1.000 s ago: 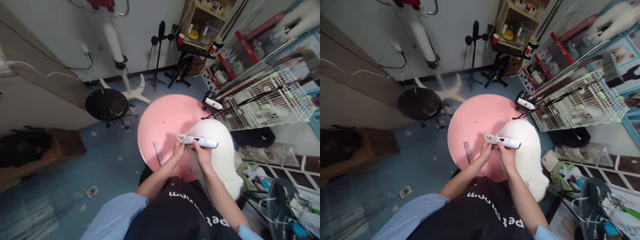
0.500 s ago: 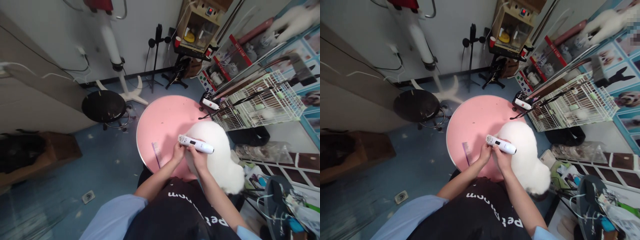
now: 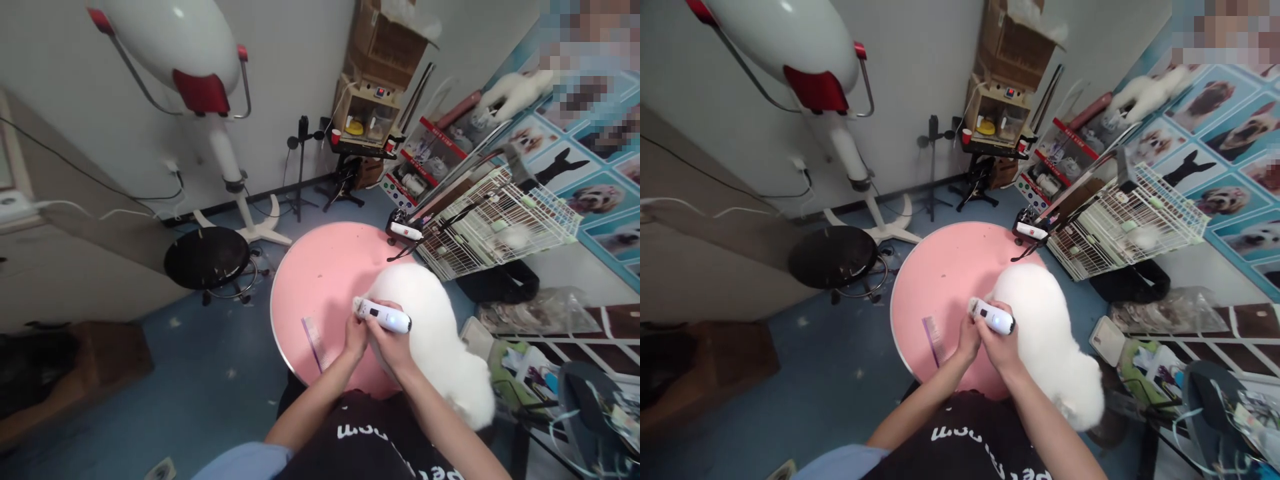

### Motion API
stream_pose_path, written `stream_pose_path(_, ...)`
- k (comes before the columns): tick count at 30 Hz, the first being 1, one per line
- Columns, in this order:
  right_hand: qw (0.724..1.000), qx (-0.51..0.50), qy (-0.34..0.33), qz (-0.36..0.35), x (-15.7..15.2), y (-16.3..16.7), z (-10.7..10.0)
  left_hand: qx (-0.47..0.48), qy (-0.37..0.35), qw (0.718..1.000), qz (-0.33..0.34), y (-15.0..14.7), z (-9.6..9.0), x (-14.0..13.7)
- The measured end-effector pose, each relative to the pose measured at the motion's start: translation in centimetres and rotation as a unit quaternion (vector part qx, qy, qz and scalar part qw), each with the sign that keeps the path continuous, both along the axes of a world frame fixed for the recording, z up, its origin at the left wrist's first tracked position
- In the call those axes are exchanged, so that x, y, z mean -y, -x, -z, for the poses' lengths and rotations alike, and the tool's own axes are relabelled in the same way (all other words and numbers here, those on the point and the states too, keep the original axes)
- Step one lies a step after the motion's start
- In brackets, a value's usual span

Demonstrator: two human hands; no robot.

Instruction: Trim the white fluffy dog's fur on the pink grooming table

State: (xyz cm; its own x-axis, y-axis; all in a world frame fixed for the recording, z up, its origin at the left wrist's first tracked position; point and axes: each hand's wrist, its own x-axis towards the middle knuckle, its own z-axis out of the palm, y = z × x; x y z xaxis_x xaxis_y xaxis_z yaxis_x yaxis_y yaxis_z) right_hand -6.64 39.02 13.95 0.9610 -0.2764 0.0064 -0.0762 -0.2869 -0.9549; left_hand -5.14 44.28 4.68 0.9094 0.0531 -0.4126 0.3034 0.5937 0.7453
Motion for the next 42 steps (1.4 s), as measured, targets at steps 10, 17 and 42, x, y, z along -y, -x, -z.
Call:
stream_pose_path(10,1.000,0.001,-0.001,-0.025,0.0,0.3,-0.9,0.023,0.017,1.000,0.001,0.6,-1.3,-0.1)
stream_pose_path(17,0.997,-0.023,-0.042,-0.062,0.0,0.0,-0.5,0.067,0.053,0.996,-0.022,0.6,-0.8,0.7)
stream_pose_path(42,0.993,0.067,0.045,-0.089,2.4,2.4,-4.1,0.025,0.033,0.999,-0.025,2.1,-3.0,0.3)
